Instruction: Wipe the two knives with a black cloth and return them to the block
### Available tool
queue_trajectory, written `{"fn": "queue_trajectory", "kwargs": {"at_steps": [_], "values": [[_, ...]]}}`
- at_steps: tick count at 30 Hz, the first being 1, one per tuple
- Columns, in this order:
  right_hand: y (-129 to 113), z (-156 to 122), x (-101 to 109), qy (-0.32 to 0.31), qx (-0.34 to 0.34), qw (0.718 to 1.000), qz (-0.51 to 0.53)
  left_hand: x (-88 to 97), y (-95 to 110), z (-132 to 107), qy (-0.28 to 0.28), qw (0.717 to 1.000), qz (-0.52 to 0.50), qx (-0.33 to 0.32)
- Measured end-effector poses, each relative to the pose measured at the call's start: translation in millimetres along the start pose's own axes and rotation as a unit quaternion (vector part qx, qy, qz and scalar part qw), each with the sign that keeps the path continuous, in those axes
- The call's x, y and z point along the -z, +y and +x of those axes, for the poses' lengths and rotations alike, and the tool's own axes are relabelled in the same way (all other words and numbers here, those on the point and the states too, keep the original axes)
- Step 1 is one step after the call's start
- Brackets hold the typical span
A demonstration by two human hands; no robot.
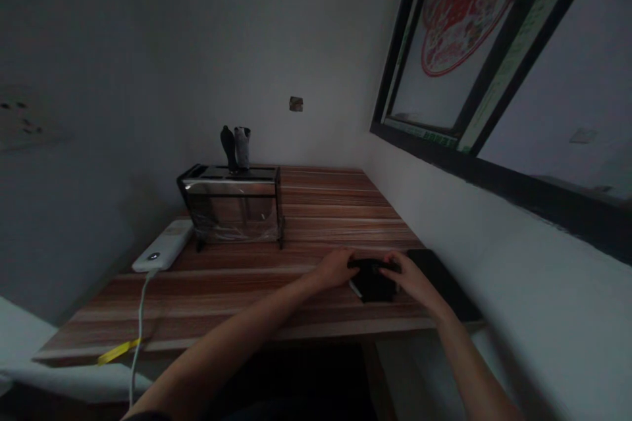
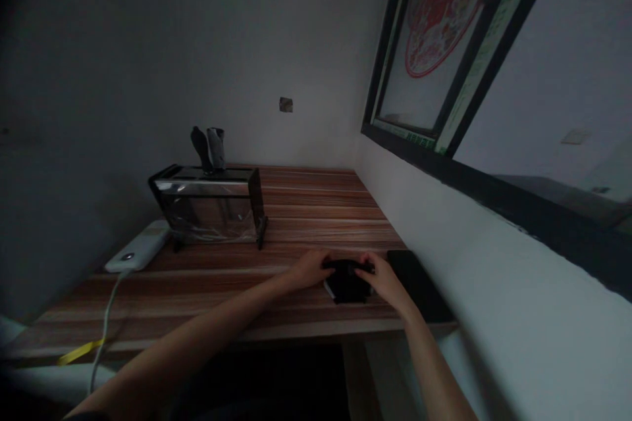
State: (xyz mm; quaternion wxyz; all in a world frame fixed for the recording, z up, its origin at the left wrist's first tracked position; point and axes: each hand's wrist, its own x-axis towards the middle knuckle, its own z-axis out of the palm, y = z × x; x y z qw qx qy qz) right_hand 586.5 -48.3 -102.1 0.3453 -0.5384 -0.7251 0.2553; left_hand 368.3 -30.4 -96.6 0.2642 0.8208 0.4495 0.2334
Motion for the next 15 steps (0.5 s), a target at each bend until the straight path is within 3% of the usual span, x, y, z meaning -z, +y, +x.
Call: {"fn": "queue_trajectory", "kwargs": {"at_steps": [5,8,11,15], "values": [[-31.2,-8.5,-3.4,0.01,-0.025,0.991,0.128,28.0,3.2,-17.4,0.027,0.997,-0.074,0.004],[-58.2,-11.4,-13.9,-0.032,-0.041,0.976,0.212,52.6,-1.7,-36.4,0.056,0.987,-0.152,0.004],[-87.8,-8.0,-33.5,-0.074,-0.019,0.956,0.285,78.7,-15.4,-62.1,0.097,0.965,-0.242,0.016],[-125.5,9.6,-75.2,-0.142,0.004,0.929,0.342,112.1,-44.8,-103.9,0.165,0.958,-0.226,0.058]]}}
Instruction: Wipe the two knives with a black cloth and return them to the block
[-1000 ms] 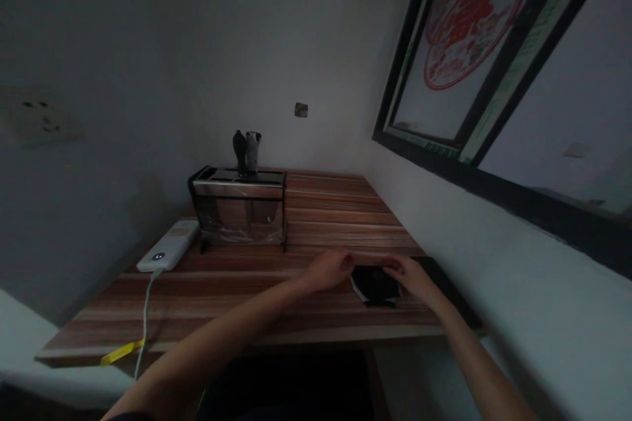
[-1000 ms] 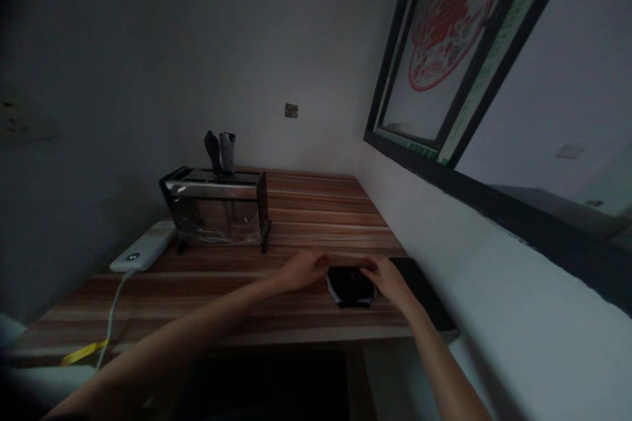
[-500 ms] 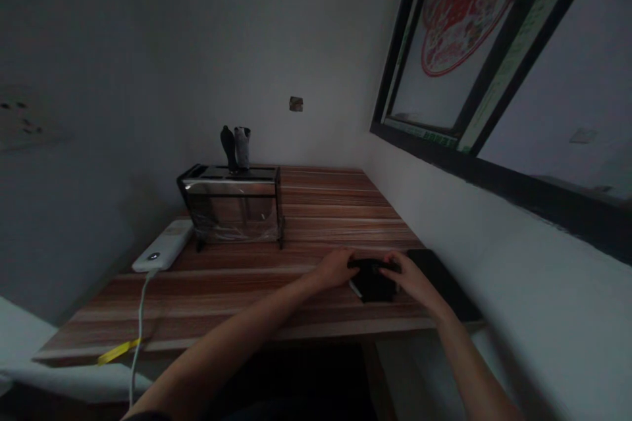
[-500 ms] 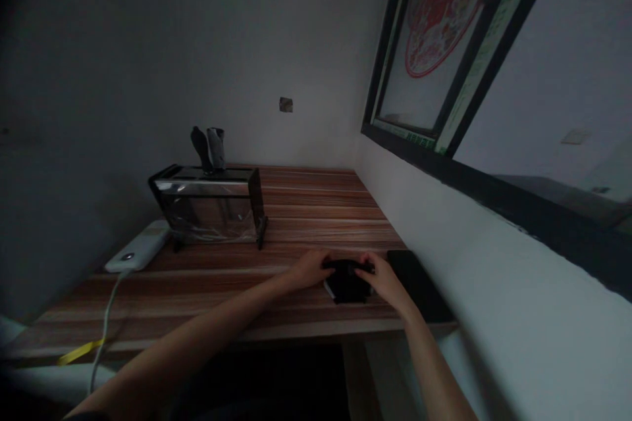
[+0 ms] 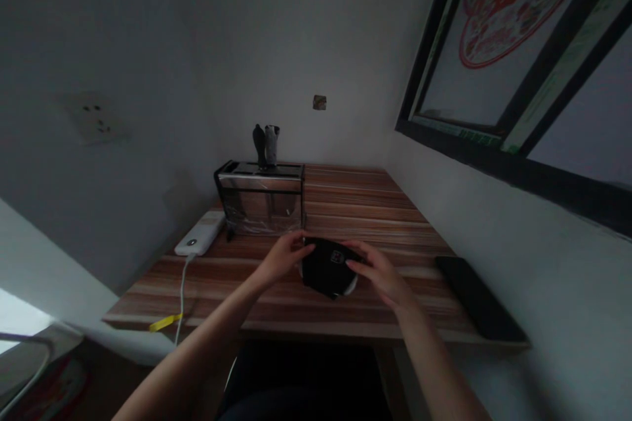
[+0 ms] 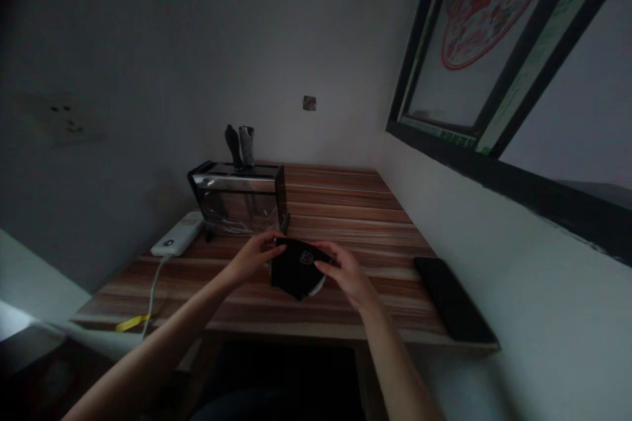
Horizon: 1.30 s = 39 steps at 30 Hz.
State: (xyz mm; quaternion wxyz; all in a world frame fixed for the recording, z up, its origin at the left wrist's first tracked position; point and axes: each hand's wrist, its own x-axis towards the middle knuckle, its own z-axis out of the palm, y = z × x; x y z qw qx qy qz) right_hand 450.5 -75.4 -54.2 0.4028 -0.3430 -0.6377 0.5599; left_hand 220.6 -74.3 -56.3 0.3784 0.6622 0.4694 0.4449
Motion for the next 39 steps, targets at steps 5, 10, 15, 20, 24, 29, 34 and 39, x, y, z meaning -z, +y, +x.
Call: {"fn": "queue_trajectory", "kwargs": {"at_steps": [5,10,15,20,24,29,34,39], "values": [[14.3,51.7,-59.6,-0.019,0.011,0.999,0.033,60.9,-26.4,-24.2,0.103,0.993,0.041,0.037],[41.3,85.9,-104.6,0.026,0.055,0.998,-0.022,94.9,-53.8,-36.9,0.204,0.969,0.122,0.067],[61.9,96.7,-126.7,0.021,0.082,0.993,-0.077,102.8,-65.5,-43.3,0.192,0.927,0.303,0.106],[70.8,100.7,-133.9,0.013,0.106,0.984,-0.144,102.3,-66.2,-43.9,0.149,0.876,0.434,0.145],[71.4,97.2,-138.4,0.029,0.132,0.971,-0.197,102.2,-67.4,-44.5,0.149,0.862,0.463,0.142],[71.2,89.6,-143.0,0.034,0.151,0.955,-0.253,100.5,-67.4,-47.6,0.141,0.848,0.494,0.128],[69.5,84.5,-145.7,0.044,0.157,0.938,-0.305,99.8,-68.5,-47.9,0.137,0.831,0.522,0.135],[65.4,78.7,-143.4,0.03,0.165,0.922,-0.349,99.2,-69.2,-47.9,0.125,0.825,0.535,0.133]]}}
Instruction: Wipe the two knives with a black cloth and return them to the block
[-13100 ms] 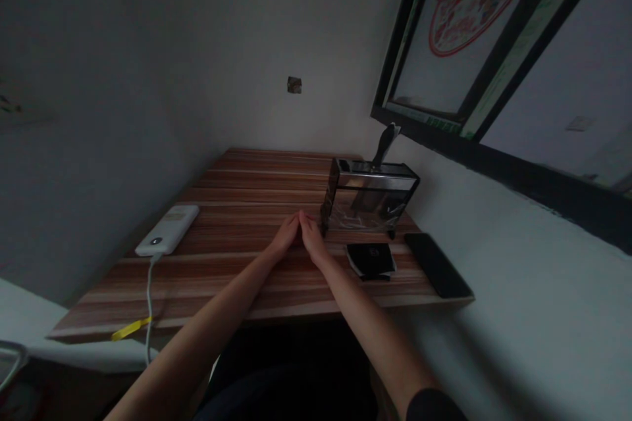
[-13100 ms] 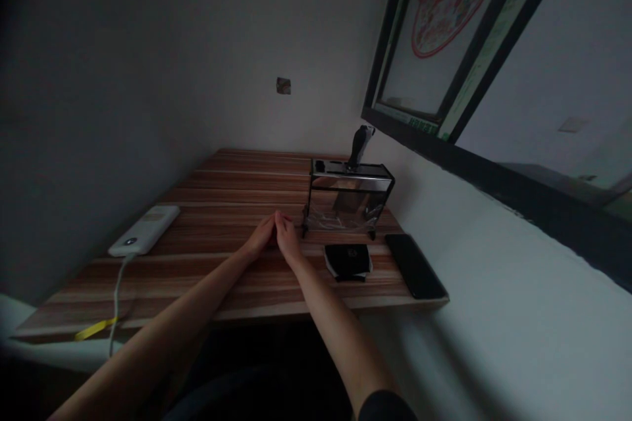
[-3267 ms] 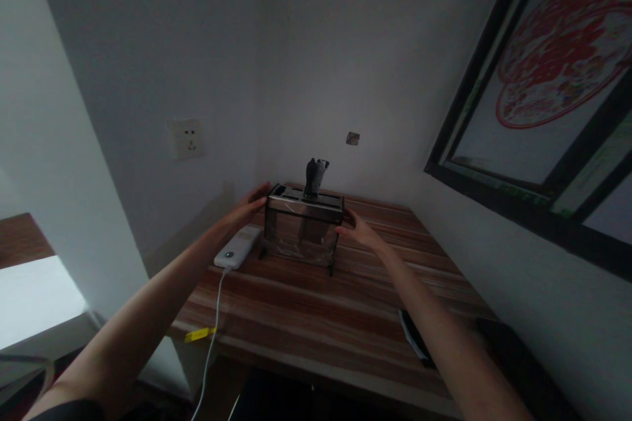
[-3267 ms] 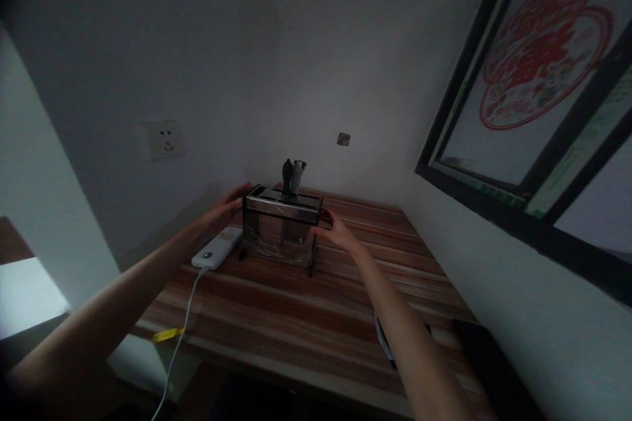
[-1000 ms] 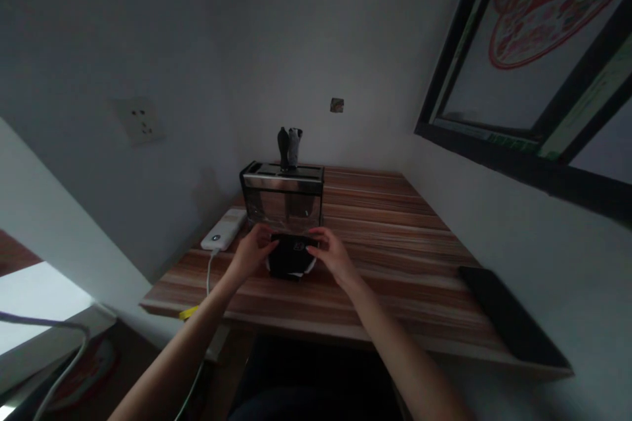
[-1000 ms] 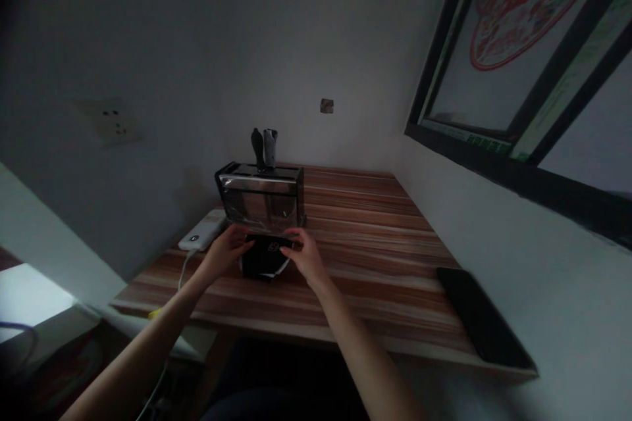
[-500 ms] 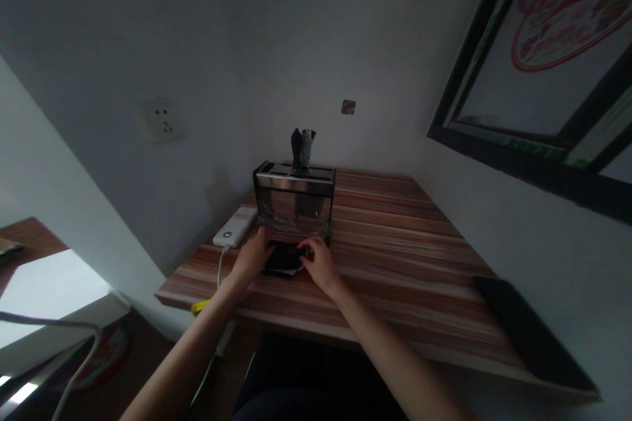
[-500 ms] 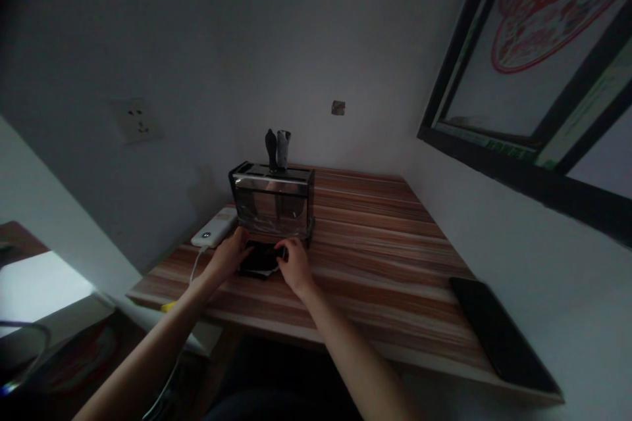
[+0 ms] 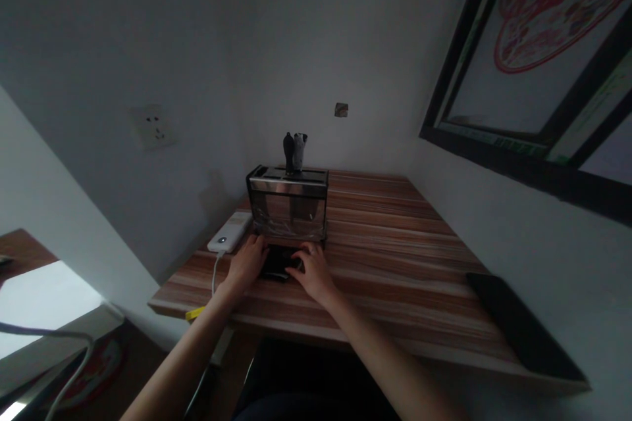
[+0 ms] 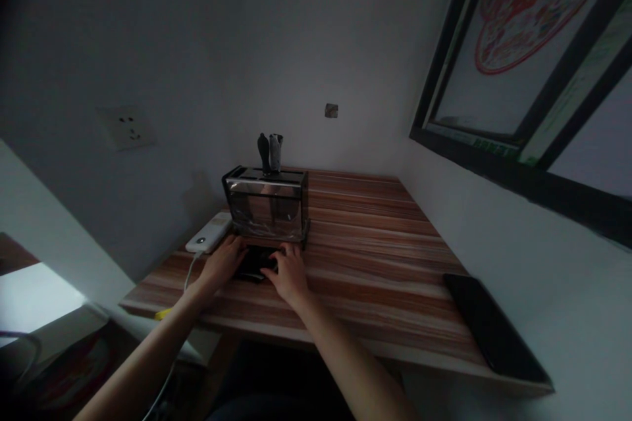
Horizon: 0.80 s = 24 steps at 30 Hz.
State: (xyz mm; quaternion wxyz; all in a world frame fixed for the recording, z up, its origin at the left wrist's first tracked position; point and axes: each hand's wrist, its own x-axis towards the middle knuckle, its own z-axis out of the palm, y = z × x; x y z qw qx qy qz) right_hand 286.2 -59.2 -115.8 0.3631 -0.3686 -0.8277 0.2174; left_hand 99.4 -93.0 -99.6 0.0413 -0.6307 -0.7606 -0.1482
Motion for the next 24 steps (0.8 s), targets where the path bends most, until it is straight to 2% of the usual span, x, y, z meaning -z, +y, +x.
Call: {"fn": "queue_trajectory", "kwargs": {"at_steps": [4,7,10,12,14,16,19,21,24], "values": [[-1.1,-2.4,5.0,-0.016,0.005,0.999,-0.037,8.1,1.5,-2.6,0.008,1.0,0.009,-0.011],[-5.5,-3.1,14.1,0.002,0.018,1.0,-0.008,23.6,9.1,-4.4,0.046,0.999,-0.002,-0.017],[-9.2,-3.6,32.0,0.039,0.032,0.995,0.083,40.0,31.3,-6.4,0.075,0.995,-0.05,-0.031],[-6.2,-4.4,47.0,0.057,0.023,0.987,0.149,43.9,55.7,-7.9,0.052,0.978,-0.183,-0.088],[3.6,-6.1,62.0,0.071,0.001,0.98,0.185,38.0,85.2,-8.8,-0.018,0.939,-0.293,-0.181],[18.7,-8.9,75.0,0.08,-0.017,0.978,0.191,22.8,115.0,-8.5,-0.077,0.911,-0.334,-0.23],[42.2,-15.4,88.0,0.086,-0.036,0.978,0.187,-7.2,149.3,-5.8,-0.124,0.899,-0.328,-0.262],[52.8,-20.8,91.2,0.082,-0.04,0.979,0.184,-24.0,161.1,-3.9,-0.134,0.895,-0.32,-0.28],[58.6,-27.3,88.3,0.068,-0.041,0.981,0.178,-38.2,164.0,-1.8,-0.136,0.89,-0.305,-0.311]]}}
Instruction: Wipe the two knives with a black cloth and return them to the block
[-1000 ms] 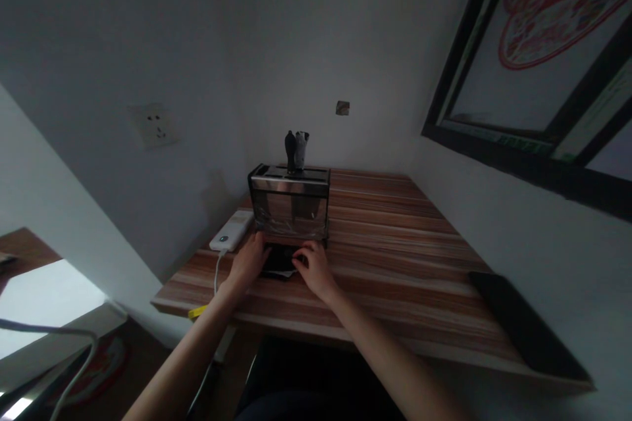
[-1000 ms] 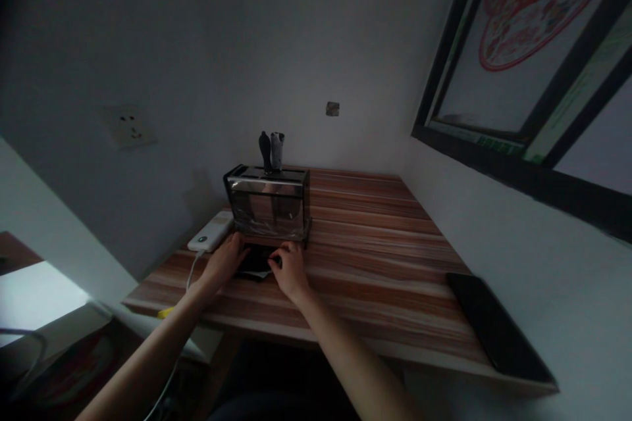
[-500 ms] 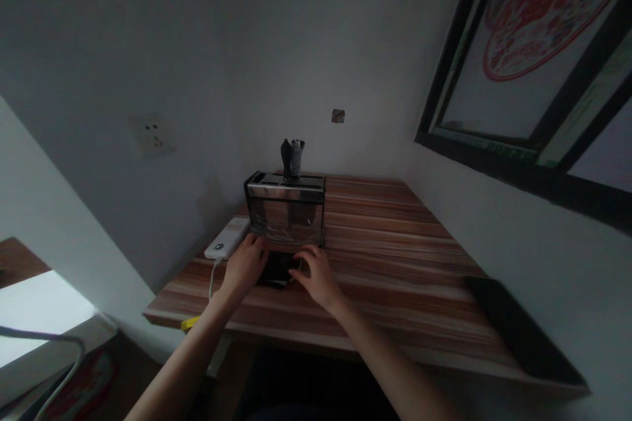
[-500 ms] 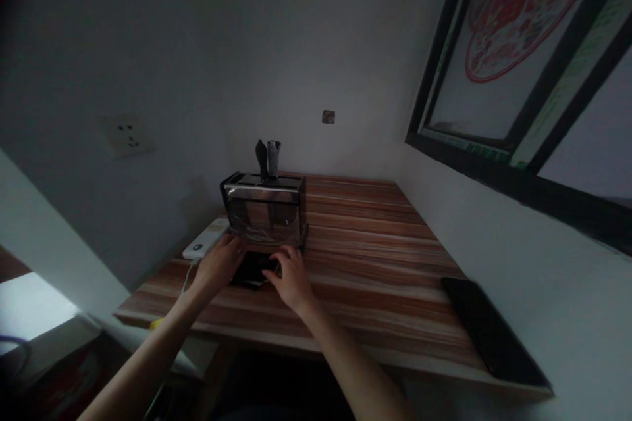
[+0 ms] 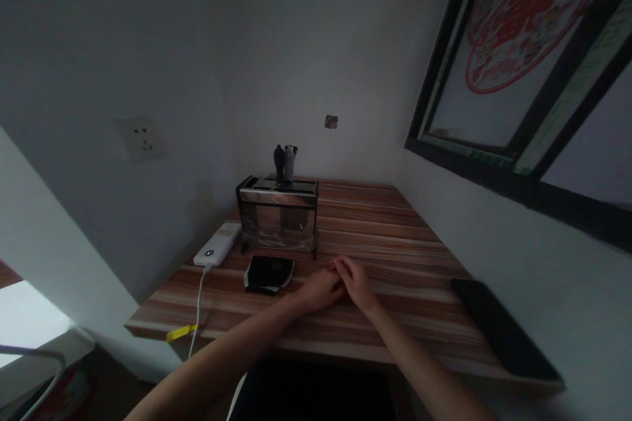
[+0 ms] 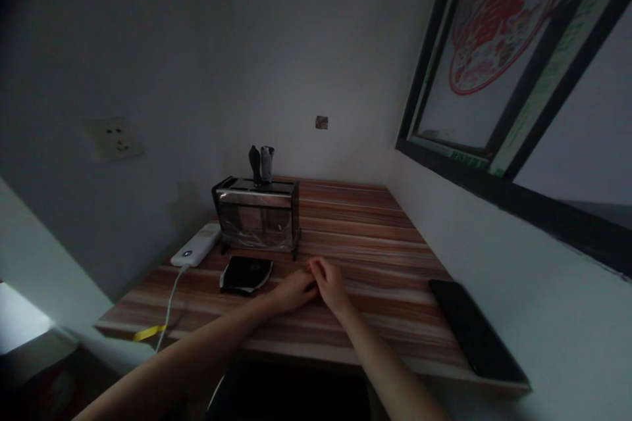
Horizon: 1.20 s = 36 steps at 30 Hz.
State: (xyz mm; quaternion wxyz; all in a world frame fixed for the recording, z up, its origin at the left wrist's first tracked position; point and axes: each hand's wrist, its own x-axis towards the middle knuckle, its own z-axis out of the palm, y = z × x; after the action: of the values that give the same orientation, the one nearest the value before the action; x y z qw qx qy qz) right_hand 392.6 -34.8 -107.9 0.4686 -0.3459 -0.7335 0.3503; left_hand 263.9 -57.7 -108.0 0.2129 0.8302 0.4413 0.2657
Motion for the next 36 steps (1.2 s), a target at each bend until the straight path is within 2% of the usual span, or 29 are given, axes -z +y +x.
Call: {"fn": "queue_trajectory", "kwargs": {"at_steps": [5,13,36], "values": [[1.7,-1.4,-8.8,-0.008,-0.008,1.0,-0.006,0.8,-9.2,-1.3,-0.018,0.999,-0.003,-0.037],[1.1,1.7,-8.4,-0.016,-0.017,1.0,-0.01,5.8,-8.7,0.8,-0.022,0.998,-0.001,-0.063],[8.4,3.5,-10.6,-0.003,-0.03,0.999,-0.016,4.2,-13.2,3.0,-0.026,0.998,-0.004,-0.062]]}}
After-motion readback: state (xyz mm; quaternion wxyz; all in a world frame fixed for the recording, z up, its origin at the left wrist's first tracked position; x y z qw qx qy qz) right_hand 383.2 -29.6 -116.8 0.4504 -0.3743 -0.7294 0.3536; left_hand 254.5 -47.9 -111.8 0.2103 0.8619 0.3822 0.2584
